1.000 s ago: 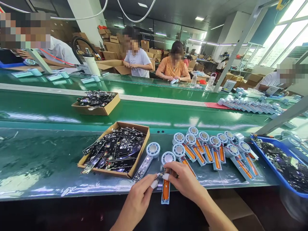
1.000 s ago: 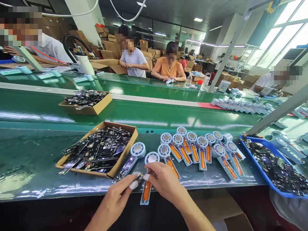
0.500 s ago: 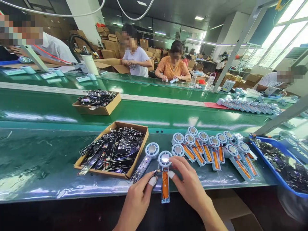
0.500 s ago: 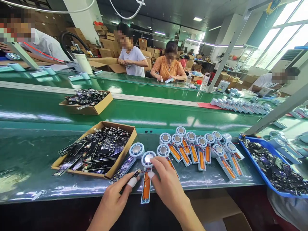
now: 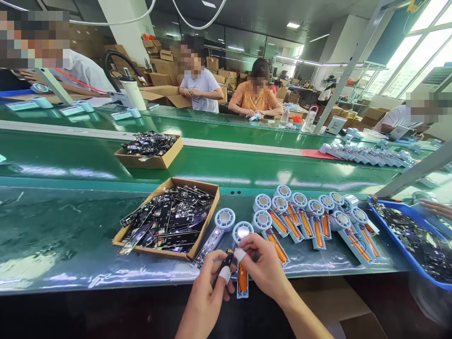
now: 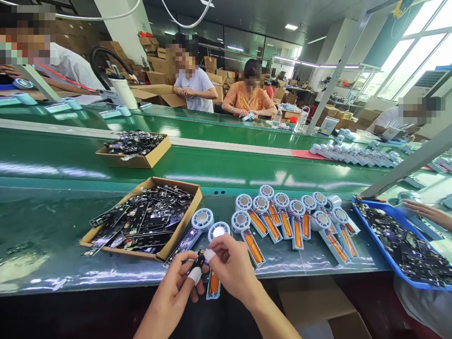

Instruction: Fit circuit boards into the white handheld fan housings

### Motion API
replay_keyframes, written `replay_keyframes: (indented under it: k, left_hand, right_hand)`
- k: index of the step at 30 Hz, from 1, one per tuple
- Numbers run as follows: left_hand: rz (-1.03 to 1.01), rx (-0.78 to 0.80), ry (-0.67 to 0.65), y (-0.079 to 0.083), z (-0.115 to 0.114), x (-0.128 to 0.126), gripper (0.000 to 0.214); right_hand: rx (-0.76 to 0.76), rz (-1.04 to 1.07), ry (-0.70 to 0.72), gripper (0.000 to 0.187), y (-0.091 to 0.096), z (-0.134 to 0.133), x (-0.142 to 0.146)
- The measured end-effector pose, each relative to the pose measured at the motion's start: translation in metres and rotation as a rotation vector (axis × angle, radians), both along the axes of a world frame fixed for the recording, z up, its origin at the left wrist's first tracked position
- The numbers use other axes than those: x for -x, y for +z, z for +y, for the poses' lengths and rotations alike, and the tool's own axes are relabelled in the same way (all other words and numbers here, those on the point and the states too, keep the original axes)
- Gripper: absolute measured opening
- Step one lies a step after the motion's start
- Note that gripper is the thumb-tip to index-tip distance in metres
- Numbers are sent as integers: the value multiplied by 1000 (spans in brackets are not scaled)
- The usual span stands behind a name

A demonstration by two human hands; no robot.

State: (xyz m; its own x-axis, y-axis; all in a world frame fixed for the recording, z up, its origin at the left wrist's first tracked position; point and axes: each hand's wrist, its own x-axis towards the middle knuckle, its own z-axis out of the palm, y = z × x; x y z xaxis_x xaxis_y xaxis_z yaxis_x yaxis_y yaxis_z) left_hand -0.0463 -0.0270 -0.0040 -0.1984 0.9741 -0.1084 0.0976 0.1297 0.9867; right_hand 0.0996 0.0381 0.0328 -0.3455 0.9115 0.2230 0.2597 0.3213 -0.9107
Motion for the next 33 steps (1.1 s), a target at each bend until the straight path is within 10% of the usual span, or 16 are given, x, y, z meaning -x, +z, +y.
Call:
replay_keyframes:
  k: [12,24,33]
  left_hand:
    - [37,50,-39,14,4,3,44]
    - [-38,-24,37,6,1,1,44]
    - [353,-310,68,1,0,7,30]
  right_hand:
    - [-28,-77,149,18,3,-6,-9]
    - [-484,-327,-31,21,-14,-1,-7]
    - [-746,-638,-53,22,-1,-9,0]
